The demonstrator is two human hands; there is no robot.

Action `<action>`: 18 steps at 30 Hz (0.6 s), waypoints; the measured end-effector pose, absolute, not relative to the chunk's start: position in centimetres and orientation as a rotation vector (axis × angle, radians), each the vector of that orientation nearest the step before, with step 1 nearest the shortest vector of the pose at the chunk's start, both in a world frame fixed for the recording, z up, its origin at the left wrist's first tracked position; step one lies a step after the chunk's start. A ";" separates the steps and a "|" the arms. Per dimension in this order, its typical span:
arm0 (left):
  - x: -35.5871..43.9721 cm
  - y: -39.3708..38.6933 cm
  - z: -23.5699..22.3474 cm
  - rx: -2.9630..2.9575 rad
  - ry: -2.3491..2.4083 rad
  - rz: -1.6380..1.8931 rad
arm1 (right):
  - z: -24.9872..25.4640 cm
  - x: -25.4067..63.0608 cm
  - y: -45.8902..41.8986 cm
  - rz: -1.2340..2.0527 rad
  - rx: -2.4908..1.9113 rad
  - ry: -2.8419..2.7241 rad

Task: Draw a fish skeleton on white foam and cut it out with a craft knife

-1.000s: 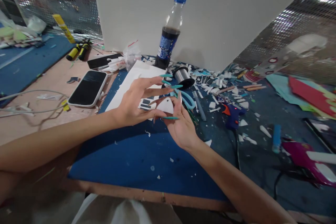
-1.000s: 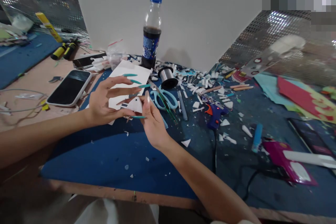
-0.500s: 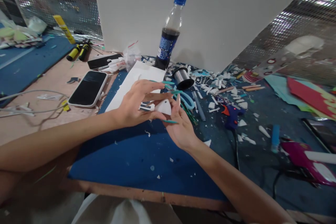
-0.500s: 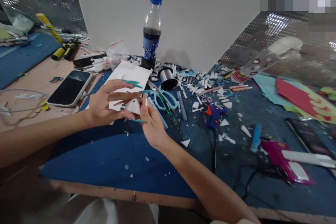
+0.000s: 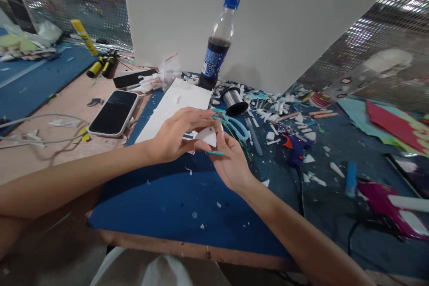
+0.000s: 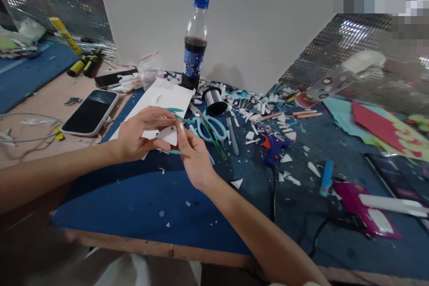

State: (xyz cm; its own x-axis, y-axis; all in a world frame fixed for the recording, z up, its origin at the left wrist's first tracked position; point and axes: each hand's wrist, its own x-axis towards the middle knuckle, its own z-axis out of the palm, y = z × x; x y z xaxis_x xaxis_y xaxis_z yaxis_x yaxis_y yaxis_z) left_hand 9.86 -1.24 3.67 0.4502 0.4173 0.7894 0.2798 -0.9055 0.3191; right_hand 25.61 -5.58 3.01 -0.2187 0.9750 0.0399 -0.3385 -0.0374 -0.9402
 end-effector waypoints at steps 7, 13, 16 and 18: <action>10.0 -0.6 3.4 2.649 0.859 1.458 | 3.3 27.0 -4.6 1.320 -0.855 -1.224; 10.0 -0.4 3.1 2.720 0.741 1.510 | 2.8 27.1 -4.4 1.321 -0.949 -1.218; 10.0 -0.4 3.2 2.673 0.750 1.478 | 3.0 27.0 -4.4 1.311 -0.985 -1.237; 9.9 -0.4 3.2 2.674 0.769 1.497 | 3.3 27.0 -4.5 1.269 -1.008 -1.242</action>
